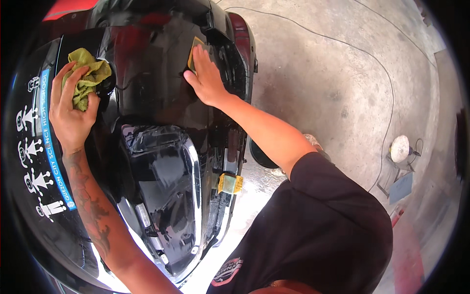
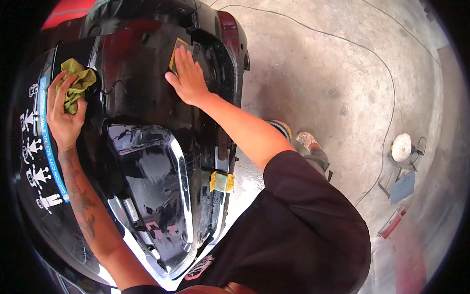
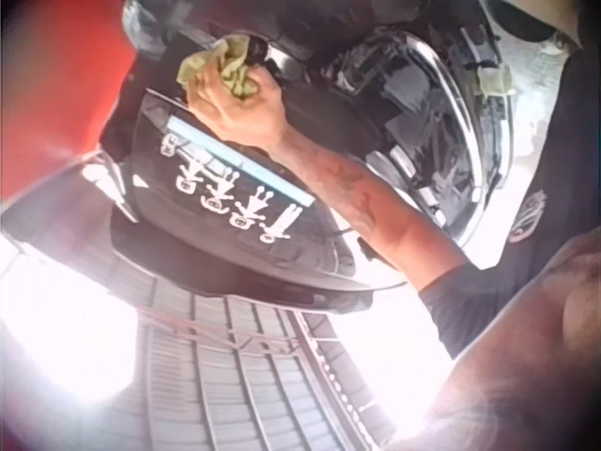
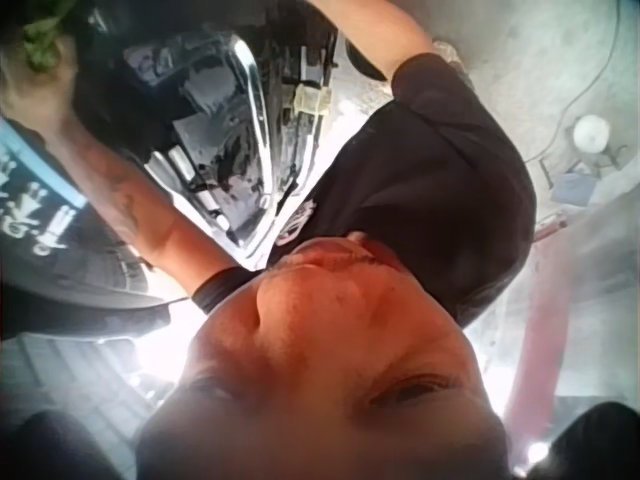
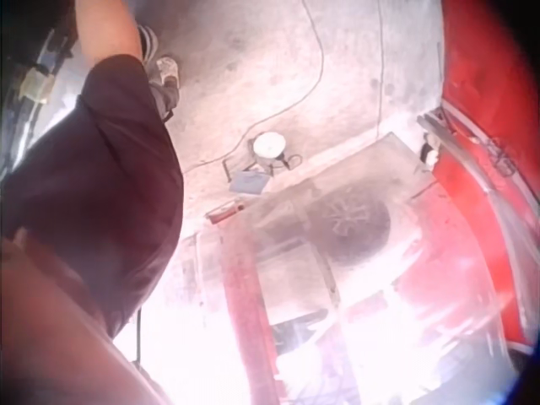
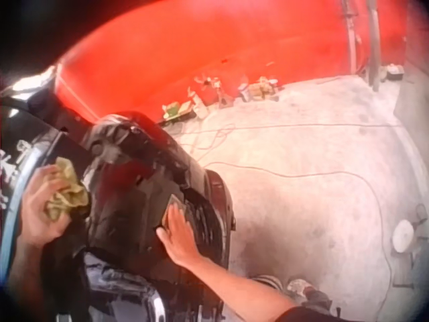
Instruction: The person rubs a small sanding block across the black surface of a vehicle body, alternating with wiping the area with a cloth and dipping the sanding block into a bucket of water.
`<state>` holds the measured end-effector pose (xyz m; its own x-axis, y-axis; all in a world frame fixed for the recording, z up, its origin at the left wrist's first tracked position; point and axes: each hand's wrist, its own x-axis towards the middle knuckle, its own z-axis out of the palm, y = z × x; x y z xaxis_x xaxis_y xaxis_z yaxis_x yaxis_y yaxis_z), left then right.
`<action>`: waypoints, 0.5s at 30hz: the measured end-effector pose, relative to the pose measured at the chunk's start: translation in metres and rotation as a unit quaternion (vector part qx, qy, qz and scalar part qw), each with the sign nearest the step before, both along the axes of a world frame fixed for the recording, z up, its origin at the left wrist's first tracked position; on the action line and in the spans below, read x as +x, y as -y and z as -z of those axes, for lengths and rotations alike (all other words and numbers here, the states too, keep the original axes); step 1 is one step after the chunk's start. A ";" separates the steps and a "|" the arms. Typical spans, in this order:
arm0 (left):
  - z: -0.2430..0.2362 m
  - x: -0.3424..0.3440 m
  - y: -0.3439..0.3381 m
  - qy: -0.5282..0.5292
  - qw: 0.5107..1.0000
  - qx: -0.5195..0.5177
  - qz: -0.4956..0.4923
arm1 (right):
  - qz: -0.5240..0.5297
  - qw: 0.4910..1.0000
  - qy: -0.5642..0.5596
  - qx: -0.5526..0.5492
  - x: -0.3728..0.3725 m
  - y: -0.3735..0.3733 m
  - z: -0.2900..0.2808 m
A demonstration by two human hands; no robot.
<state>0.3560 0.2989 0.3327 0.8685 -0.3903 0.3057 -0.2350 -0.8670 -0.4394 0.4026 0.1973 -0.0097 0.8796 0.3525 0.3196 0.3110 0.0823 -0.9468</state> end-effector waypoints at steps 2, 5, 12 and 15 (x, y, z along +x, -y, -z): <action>-0.004 -0.005 0.000 -0.003 1.000 -0.002 -0.010 | 0.013 1.000 -0.014 -0.005 -0.006 -0.004 -0.008; 0.000 -0.010 -0.006 0.003 1.000 -0.002 -0.014 | -0.104 0.992 0.019 -0.068 -0.096 0.014 -0.002; -0.001 -0.007 -0.004 0.007 1.000 0.000 -0.011 | -0.064 0.995 0.050 -0.063 -0.036 0.011 -0.006; -0.001 -0.003 -0.002 0.000 1.000 -0.006 -0.010 | -0.006 0.999 0.012 -0.034 0.011 -0.004 -0.020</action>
<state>0.3527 0.3005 0.3333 0.8759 -0.3701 0.3096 -0.2184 -0.8762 -0.4296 0.4140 0.2008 0.0107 0.8676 0.3852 0.3144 0.3322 0.0212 -0.9430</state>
